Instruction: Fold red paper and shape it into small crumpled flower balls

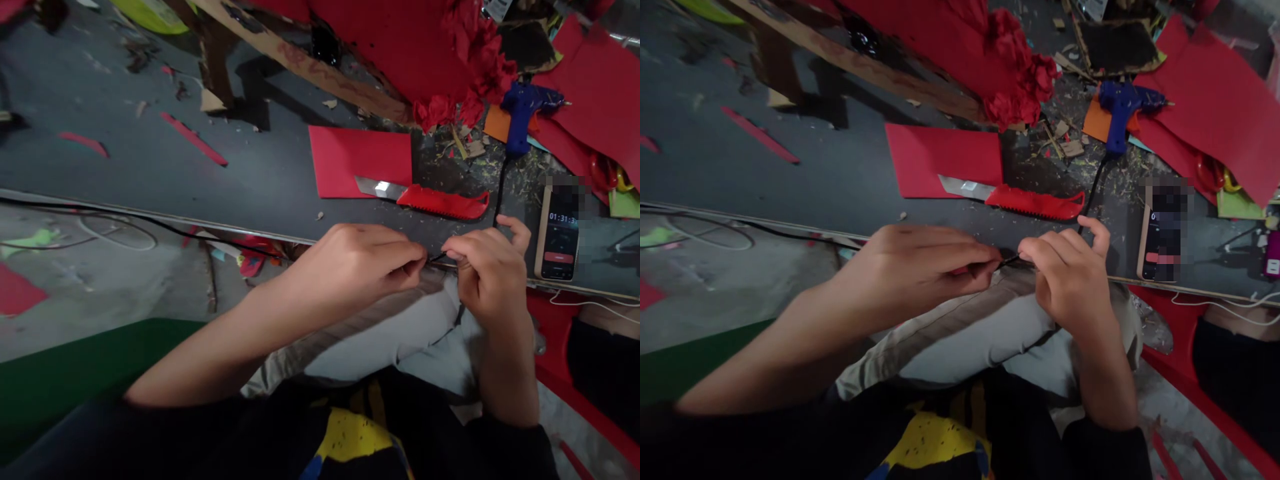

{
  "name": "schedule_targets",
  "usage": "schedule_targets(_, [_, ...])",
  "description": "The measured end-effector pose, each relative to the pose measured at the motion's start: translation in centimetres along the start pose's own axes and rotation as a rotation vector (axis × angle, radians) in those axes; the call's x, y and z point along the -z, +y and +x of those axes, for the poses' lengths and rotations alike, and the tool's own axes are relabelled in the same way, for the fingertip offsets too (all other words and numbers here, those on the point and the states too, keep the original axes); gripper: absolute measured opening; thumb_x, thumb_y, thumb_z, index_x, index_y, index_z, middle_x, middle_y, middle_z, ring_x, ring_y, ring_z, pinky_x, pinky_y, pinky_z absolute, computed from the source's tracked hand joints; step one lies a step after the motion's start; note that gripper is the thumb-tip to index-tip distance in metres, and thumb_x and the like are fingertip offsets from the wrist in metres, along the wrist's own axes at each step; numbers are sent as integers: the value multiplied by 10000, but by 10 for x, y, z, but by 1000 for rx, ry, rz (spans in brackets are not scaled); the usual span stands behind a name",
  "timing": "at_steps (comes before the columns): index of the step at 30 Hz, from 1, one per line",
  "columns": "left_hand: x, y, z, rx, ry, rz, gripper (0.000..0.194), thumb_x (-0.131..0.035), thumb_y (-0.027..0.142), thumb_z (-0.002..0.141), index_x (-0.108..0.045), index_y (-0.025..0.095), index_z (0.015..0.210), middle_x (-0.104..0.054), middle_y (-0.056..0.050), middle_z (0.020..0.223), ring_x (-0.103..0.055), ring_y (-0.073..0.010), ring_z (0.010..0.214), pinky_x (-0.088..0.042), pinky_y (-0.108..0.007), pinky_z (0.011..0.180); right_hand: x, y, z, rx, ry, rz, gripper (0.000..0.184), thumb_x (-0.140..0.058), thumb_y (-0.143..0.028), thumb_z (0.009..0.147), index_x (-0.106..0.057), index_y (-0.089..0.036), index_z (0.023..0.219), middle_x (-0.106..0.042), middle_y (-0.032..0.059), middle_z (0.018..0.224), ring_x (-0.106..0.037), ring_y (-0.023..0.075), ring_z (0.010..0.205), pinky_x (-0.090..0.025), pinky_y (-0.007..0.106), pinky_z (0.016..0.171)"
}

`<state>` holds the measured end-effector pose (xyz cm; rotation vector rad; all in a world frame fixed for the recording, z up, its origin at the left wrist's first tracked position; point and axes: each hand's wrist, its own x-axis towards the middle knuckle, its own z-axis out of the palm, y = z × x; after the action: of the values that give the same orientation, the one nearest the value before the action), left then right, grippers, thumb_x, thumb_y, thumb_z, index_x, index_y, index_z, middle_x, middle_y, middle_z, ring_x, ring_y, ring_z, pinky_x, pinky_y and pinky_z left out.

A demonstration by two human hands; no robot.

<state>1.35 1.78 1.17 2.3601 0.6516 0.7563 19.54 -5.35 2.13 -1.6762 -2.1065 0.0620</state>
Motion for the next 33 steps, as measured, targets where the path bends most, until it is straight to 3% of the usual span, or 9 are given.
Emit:
schedule_targets(3, [-2, 0, 1, -109, 43, -39, 190, -532, 135, 874, -644, 115, 721, -637, -11, 609, -561, -83, 520, -396, -184, 512, 1, 1, 0, -5, 10, -1, 224, -402, -86, 834, -551, -251, 812, -648, -79, 689, -561, 110, 645, -304, 345, 969])
schedule_targets(7, [-5, -1, -1, -2, 64, -182, 105, -571, 133, 866, -648, 109, 799, -681, -24, 668, -603, -84, 545, -438, -165, 529, 1, 0, 1, -2, 26, -5, 207, -424, -83, 832, -545, -249, 816, -644, -76, 682, -557, 112, 627, -316, 352, 970])
schedule_targets(10, [-4, -1, -3, 2, 73, -189, 78, -583, 157, 860, -653, 133, 835, -697, -30, 710, -629, -104, 596, -474, -183, 554, 1, 0, 1, -1, 29, -4, 200, -435, -87, 835, -544, -253, 817, -643, -79, 681, -553, 111, 621, -318, 346, 962])
schedule_targets(13, [-4, -1, -3, -72, 117, -81, 64, -604, 143, 841, -662, 131, 817, -694, -54, 765, -639, -128, 675, -500, -210, 625, 0, 0, 1, -2, 22, -8, 197, -432, -96, 841, -548, -253, 820, -646, -77, 694, -548, 111, 628, -311, 343, 965])
schedule_targets(17, [-7, -3, -3, -139, 145, 135, 83, -594, 136, 850, -640, 115, 785, -671, -54, 748, -613, -141, 651, -475, -224, 598, -1, 1, 1, 5, -14, -35, 191, -425, -112, 846, -563, -242, 826, -649, -62, 708, -551, 121, 646, -293, 352, 973])
schedule_targets(24, [-6, -5, -5, -95, -60, 179, 223, -416, 162, 951, -604, 120, 838, -657, -70, 821, -613, -155, 692, -469, -250, 630, -4, 0, 0, -35, -41, -79, 216, -401, -106, 854, -566, -239, 811, -644, -56, 714, -548, 123, 655, -268, 332, 977])
schedule_targets(29, [-8, -7, -6, -140, -89, 196, 234, -401, 152, 951, -591, 103, 823, -647, -73, 820, -597, -163, 706, -476, -268, 662, -6, -1, 0, -49, -61, -61, 220, -403, -100, 860, -565, -243, 814, -644, -52, 711, -559, 126, 677, -269, 327, 968])
schedule_targets(33, [-12, -11, -7, -80, -50, 96, 194, -426, 173, 945, -579, 128, 834, -644, -51, 811, -594, -142, 722, -476, -248, 684, -4, -1, 1, -60, -63, -29, 202, -422, -96, 862, -557, -242, 822, -655, -55, 733, -560, 125, 678, -271, 328, 968])
